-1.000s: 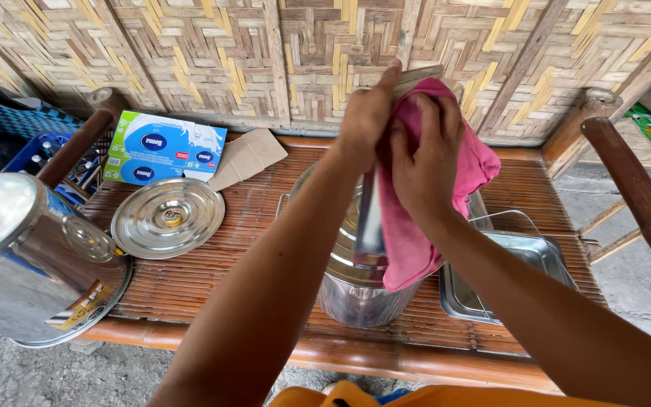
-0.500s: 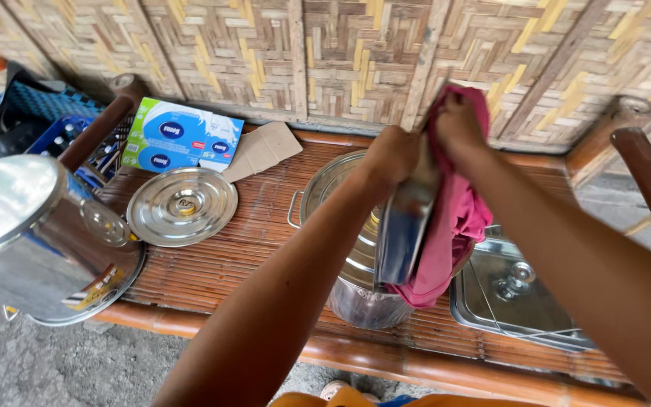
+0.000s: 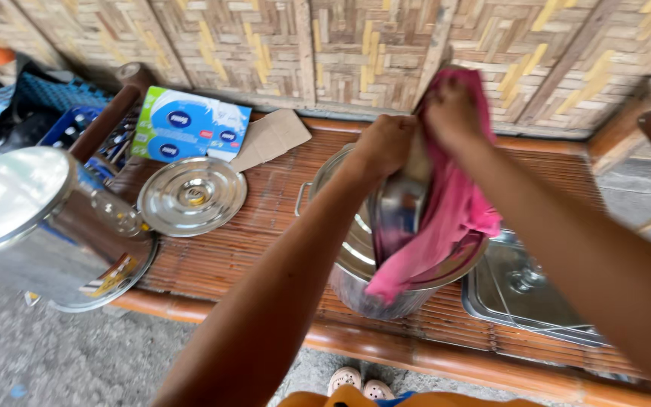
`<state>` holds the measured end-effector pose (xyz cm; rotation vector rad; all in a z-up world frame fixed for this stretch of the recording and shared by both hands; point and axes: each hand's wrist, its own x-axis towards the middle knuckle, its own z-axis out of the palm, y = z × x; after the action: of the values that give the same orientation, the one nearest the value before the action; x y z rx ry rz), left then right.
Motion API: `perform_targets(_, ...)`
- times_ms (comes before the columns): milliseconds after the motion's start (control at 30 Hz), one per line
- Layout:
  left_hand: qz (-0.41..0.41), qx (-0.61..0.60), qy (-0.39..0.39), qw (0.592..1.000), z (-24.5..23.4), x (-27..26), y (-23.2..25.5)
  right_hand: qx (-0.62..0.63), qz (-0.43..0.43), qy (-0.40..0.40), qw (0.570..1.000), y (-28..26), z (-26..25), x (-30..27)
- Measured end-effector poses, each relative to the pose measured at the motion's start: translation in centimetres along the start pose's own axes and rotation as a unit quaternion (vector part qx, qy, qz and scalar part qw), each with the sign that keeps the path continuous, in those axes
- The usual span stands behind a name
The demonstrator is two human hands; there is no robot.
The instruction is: The person wipes a rectangular stainless steel tray with a pink cloth. They hold the tray with one hand and rub the surface and edges with the cloth, turning the tray over to clean both sides. The tray is then placed on top of a metal pot.
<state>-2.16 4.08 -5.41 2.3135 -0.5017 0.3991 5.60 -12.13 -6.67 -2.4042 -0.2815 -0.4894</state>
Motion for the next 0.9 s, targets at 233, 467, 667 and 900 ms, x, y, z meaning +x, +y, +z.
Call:
perform_targets(233, -0.117, -0.106, 0.018, 0.987, -1.1, -0.5, 0.9, 0.363, 0.194, 0.099, 0.906, 7.3, 3.8, 0.1)
perform_targets(467, -0.146, -0.206, 0.061, 0.966, -1.8, -1.2, 0.6, 0.466, 0.175, 0.100, 0.862, 1.2, 7.9, -17.1)
perform_targets(667, -0.142, -0.188, -0.006, 0.972, -1.8, -1.3, 0.9, 0.353, 0.131, 0.056, 0.925, -1.1, 2.2, -6.2)
perform_targets(900, -0.120, -0.143, 0.039, 0.982, -0.7, -1.5, 2.3, 0.696, 0.246, -0.064, 0.672, 5.3, 3.4, -1.4)
